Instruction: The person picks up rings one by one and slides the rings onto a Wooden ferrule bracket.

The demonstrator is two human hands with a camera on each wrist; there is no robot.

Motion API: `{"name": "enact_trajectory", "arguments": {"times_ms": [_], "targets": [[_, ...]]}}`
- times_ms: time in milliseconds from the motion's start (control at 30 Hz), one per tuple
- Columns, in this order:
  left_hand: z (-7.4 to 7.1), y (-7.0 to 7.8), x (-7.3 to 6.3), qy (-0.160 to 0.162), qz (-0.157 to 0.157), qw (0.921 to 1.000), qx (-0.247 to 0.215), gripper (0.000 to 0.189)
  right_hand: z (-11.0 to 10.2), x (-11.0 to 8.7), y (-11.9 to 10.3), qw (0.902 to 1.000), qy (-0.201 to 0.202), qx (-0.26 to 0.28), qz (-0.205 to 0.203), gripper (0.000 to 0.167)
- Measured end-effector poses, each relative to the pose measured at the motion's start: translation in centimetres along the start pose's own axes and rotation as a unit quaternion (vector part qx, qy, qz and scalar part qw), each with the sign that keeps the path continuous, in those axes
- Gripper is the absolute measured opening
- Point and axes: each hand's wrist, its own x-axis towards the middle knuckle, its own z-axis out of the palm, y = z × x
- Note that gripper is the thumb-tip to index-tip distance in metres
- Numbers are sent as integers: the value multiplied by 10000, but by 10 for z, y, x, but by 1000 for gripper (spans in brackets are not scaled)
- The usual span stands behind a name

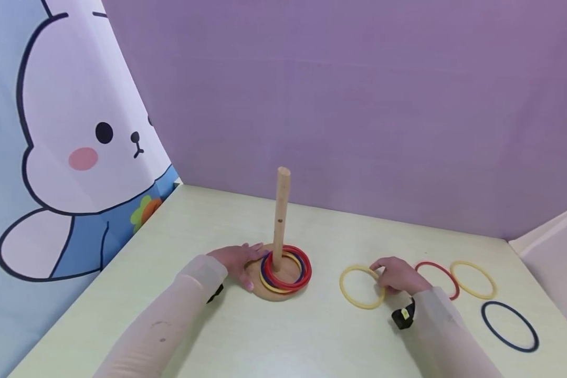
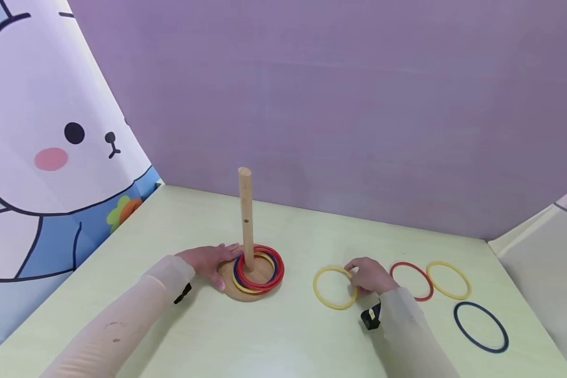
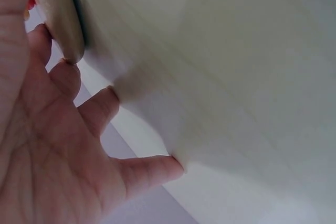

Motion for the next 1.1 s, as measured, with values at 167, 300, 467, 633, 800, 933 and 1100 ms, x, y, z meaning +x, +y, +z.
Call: {"name": "enact_trajectory", "arguments": {"times_ms": [167, 300, 467, 633, 800, 933, 1100], "targets": [[0, 1, 0, -21, 82, 10000, -14, 96, -4, -4, -3, 9997, -55, 229, -61, 37], [-1, 4, 1, -56, 95, 9999, -18, 98, -10, -11, -5, 9997, 7, 193, -169, 35], [-1, 4, 2, -77, -2, 10000, -6, 98, -16, -15, -12, 9996, 39, 56, -263, 35], [-1, 1, 1, -45, -25, 10000, -8, 98, -22, -14, -22, 9992, -36, 229, -316, 38], [-1, -3, 0, -30, 16, 10000, -21, 98, -32, -15, -37, 9983, -180, 425, -352, 40], [-2, -2, 0, -36, -27, 10000, -83, 97, -42, -18, -48, 9978, -218, 485, -407, 44], [-3, 3, -2, -89, -126, 9999, -63, 96, -58, -23, -56, 9975, -176, 358, -584, 46]]}}
